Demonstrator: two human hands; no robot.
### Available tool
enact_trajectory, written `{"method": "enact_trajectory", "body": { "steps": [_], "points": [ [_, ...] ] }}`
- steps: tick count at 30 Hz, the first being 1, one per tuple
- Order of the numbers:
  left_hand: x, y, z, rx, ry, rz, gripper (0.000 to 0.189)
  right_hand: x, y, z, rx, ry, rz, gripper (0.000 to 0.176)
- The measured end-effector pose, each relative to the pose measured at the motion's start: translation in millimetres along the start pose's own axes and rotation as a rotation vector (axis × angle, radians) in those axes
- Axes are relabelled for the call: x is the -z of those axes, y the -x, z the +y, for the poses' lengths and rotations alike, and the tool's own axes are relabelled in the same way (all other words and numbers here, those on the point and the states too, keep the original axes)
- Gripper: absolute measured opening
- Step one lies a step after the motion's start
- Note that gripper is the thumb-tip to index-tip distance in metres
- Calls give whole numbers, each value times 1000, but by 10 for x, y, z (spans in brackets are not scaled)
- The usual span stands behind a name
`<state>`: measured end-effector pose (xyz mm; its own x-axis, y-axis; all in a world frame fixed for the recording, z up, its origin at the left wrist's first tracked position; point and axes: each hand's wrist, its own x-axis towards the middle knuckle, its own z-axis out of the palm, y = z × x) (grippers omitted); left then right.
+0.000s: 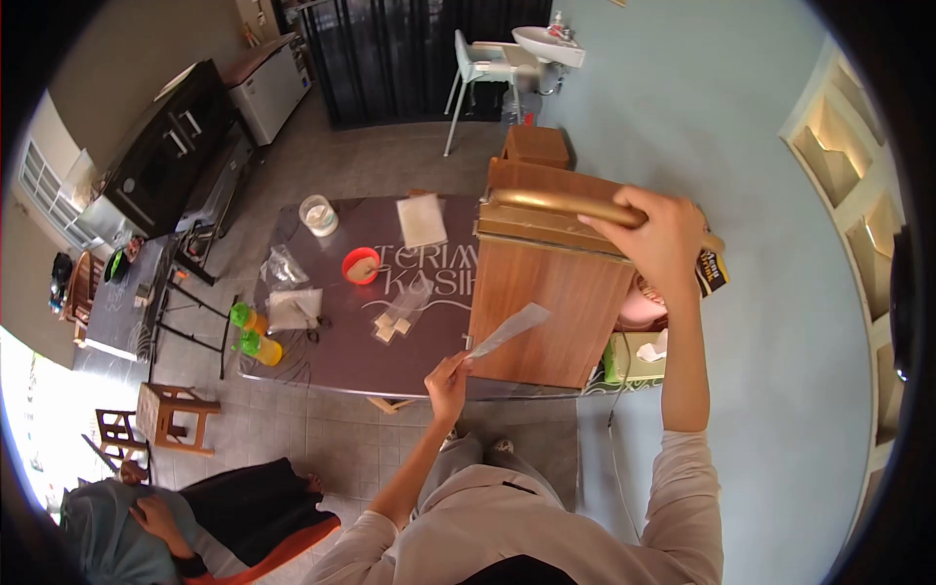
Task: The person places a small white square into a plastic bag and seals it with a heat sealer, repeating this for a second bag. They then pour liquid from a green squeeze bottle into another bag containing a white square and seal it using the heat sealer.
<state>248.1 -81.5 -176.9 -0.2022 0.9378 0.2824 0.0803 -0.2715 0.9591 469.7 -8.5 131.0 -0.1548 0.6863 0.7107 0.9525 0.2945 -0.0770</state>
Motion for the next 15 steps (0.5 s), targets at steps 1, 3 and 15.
{"method": "enact_trajectory", "body": {
  "steps": [1, 3, 15],
  "points": [
    [-125, -74, -47, -5, 13, -12, 16, 5, -106, 26, -10, -23, -20, 32],
    [-323, -231, -117, 47, 117, -21, 18, 6, -285, 96, -22, -41, -36, 34],
    [-953, -737, -140, 344, 445, -32, 23, -96, -594, 244, -8, 34, -71, 31]
  ]
}}
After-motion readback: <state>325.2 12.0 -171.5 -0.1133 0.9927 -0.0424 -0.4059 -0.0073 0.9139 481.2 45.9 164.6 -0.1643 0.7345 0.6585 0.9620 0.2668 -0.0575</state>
